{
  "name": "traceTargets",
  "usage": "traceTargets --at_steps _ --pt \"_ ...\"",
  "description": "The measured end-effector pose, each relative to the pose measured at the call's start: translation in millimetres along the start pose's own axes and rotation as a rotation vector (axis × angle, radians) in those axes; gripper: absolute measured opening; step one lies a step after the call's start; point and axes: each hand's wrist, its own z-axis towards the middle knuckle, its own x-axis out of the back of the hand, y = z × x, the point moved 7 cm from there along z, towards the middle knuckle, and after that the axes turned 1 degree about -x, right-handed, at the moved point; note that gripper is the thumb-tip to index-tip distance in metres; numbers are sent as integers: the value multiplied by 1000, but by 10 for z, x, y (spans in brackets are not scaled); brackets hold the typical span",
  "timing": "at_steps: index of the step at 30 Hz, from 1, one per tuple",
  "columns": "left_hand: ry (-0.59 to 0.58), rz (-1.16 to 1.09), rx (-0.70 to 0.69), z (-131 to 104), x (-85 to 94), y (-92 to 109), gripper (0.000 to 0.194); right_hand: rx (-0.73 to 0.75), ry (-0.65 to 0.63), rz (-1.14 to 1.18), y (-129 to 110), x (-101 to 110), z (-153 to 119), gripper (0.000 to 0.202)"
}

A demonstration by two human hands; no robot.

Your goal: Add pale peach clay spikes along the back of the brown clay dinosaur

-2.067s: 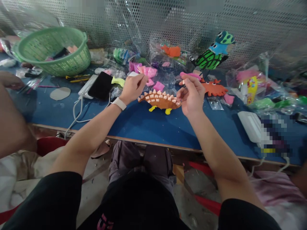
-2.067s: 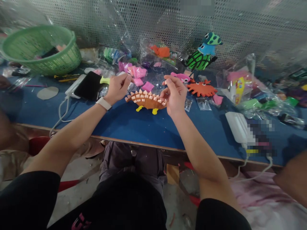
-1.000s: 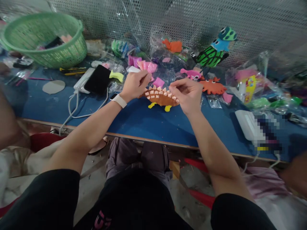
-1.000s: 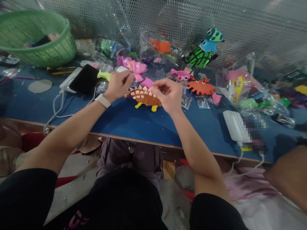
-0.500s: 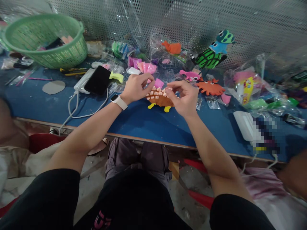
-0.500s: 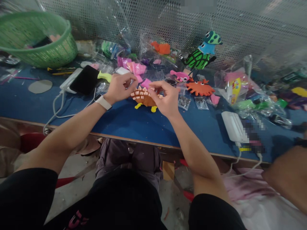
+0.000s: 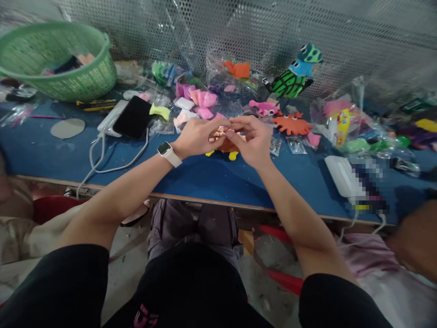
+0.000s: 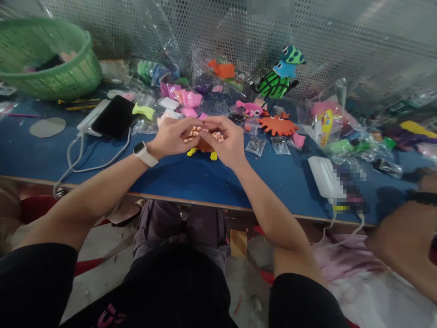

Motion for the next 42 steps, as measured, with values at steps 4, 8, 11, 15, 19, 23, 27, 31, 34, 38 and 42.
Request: traceTargets --at_steps 4,8,11,15,19,23,27,31,34,38,42 --pt "6 -23 22 -9 -35 -49 23 -16 -36 -8 1 -27 -8 47" --pt "3 -35 -6 -10 -64 -43 25 -15 -43 -31 7 -40 -14 44" --pt "24 -40 -33 -1 -52 -34 24 36 -43 -26 -22 -29 -11 38" --pt "33 -40 43 14 -26 -93 20 138 -25 -114 -109 31 -1 35" --pt "42 -49 92 16 -9 -114 28 145 1 -191 -128 70 6 30" --pt "49 -44 104 16 -8 -102 36 105 11 -140 -63 44 -1 31" --pt "78 -70 106 31 7 -99 50 87 40 -22 7 41 4 33" --pt "94 -84 74 36 8 -100 48 81 25 7 45 42 16 36" --pt "96 -27 31 18 3 -97 35 89 10 7 50 35 9 35" --pt "86 69 -60 -9 -7 -56 29 116 15 -38 26 20 -16 40" --pt "81 113 -89 -12 -11 -26 27 103 37 -71 6 17 -29 41"
